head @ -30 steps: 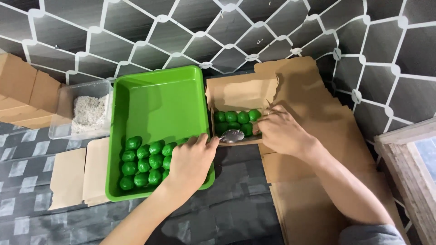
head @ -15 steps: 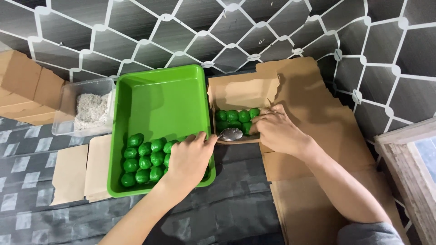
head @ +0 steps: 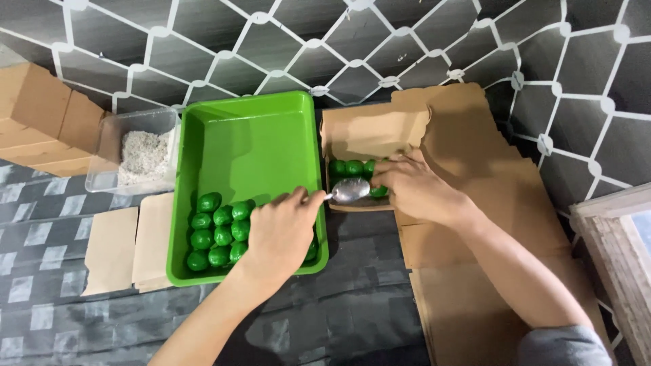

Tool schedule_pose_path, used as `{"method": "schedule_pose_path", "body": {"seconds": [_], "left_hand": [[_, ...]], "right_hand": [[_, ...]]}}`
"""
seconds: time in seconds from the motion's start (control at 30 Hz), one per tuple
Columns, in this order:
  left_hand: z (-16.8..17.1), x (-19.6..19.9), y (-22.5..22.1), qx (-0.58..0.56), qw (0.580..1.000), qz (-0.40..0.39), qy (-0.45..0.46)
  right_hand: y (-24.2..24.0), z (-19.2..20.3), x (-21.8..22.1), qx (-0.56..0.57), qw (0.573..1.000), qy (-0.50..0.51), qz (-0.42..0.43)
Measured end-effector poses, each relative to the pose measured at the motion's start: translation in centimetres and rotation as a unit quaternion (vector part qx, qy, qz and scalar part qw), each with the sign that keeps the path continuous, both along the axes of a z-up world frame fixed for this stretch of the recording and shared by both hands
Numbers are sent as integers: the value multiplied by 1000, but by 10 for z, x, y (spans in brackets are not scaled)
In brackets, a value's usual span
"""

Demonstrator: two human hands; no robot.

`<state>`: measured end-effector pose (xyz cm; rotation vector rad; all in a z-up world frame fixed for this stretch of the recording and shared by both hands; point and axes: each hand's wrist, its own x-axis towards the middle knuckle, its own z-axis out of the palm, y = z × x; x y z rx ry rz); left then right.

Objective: Folding cardboard boxes, filling them with green sweets and a spoonful of white powder, then closing the boxes.

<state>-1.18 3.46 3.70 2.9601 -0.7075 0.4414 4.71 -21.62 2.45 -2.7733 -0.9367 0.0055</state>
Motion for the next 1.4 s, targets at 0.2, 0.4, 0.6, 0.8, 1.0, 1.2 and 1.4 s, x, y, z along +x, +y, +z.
{"method": "schedule_pose_path", "body": {"seconds": [0.2, 0.4, 0.6, 0.8, 1.0, 1.2, 1.4], "left_hand": [[18, 0, 15, -31, 999, 30, -34], [19, -4, 25, -39, 998, 46, 7], [34, -3, 32, -47, 997, 58, 7], [30, 0, 32, -37, 997, 63, 20], [28, -3, 36, -34, 997, 69, 29], [23, -2, 39, -23, 997, 69, 13], [4, 12, 16, 0, 998, -8, -66]], "right_hand": [[23, 5, 9, -56, 991, 117, -25], [23, -15, 25, -69, 990, 120, -35], [25, -19, 37, -94, 993, 59, -35], [26, -58, 59, -123, 991, 20, -49], [41, -44, 57, -140, 987, 72, -43], [39, 28, 31, -57, 988, 129, -62], [4, 57, -2, 59, 964, 95, -242]]}}
